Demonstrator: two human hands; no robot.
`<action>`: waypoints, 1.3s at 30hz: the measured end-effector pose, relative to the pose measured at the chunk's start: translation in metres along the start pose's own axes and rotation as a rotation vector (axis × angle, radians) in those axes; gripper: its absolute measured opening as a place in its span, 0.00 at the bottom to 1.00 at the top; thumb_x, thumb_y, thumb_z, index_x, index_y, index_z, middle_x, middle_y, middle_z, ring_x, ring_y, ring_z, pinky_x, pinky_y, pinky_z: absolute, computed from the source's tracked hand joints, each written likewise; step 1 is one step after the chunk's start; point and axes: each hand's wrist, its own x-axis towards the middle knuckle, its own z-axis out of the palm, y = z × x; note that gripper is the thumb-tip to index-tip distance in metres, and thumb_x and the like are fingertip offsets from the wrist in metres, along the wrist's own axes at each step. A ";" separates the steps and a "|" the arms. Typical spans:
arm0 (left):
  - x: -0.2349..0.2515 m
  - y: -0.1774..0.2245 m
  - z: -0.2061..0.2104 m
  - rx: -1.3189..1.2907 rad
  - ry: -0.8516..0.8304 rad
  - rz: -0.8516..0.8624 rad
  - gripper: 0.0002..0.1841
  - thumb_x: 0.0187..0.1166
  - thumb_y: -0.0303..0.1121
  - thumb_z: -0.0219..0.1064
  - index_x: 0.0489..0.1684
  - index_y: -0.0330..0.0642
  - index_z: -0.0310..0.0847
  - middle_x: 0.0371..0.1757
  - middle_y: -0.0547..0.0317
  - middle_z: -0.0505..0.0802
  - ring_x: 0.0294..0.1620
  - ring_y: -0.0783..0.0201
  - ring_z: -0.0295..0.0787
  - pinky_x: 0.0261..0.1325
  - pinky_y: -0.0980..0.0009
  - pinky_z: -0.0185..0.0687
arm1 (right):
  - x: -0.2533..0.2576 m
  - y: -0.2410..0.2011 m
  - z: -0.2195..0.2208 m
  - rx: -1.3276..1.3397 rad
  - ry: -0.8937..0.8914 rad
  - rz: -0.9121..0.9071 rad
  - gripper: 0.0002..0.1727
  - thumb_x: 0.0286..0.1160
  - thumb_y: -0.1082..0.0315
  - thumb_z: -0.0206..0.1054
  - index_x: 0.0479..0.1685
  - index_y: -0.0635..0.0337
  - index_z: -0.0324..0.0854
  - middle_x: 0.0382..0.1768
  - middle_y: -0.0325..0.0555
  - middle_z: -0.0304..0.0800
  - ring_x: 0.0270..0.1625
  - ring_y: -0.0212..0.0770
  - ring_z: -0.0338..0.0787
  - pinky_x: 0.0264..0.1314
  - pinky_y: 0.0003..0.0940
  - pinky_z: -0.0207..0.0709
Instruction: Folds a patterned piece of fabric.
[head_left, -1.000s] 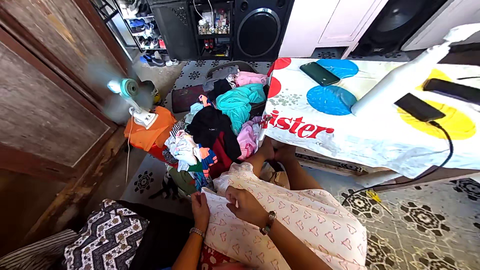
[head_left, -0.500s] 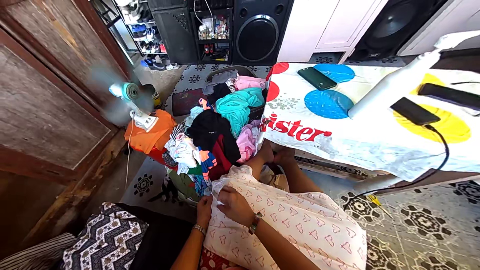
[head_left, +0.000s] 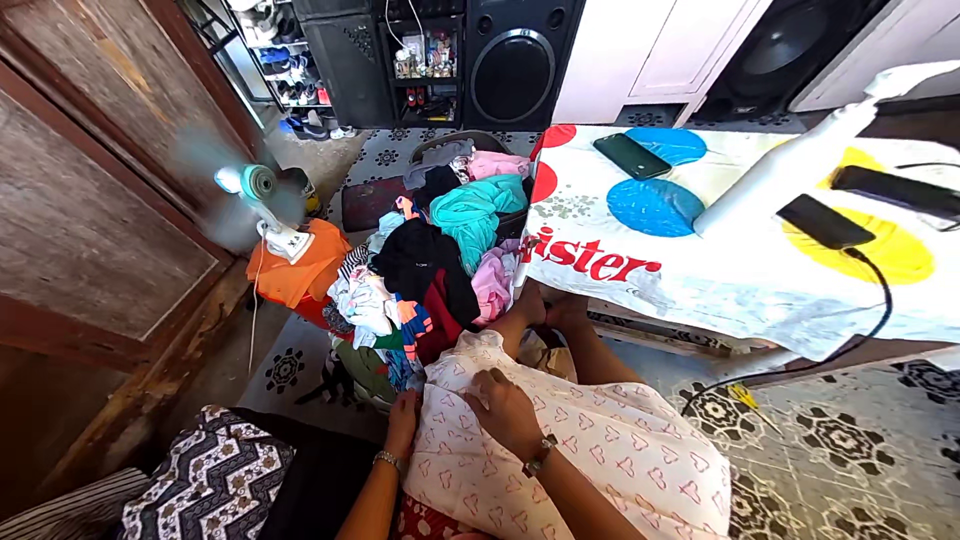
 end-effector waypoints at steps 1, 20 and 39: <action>0.003 -0.003 -0.002 -0.029 -0.045 -0.044 0.26 0.96 0.42 0.45 0.63 0.24 0.79 0.55 0.36 0.89 0.54 0.53 0.86 0.62 0.55 0.81 | -0.005 0.005 0.001 0.051 -0.019 0.075 0.27 0.87 0.48 0.59 0.61 0.65 0.84 0.57 0.62 0.90 0.61 0.62 0.89 0.64 0.63 0.79; -0.019 0.013 -0.077 0.110 -0.184 -0.141 0.19 0.94 0.39 0.51 0.72 0.35 0.73 0.49 0.47 0.91 0.43 0.60 0.89 0.45 0.62 0.84 | -0.061 0.016 0.075 0.251 0.392 -0.513 0.17 0.60 0.73 0.76 0.51 0.62 0.89 0.58 0.60 0.88 0.62 0.61 0.88 0.59 0.56 0.84; -0.018 0.047 -0.051 0.522 -0.196 0.229 0.17 0.85 0.30 0.62 0.66 0.28 0.81 0.62 0.36 0.90 0.63 0.47 0.88 0.71 0.52 0.80 | -0.070 0.068 0.026 0.069 0.297 -0.459 0.13 0.76 0.60 0.71 0.51 0.57 0.92 0.57 0.55 0.92 0.64 0.60 0.89 0.63 0.62 0.79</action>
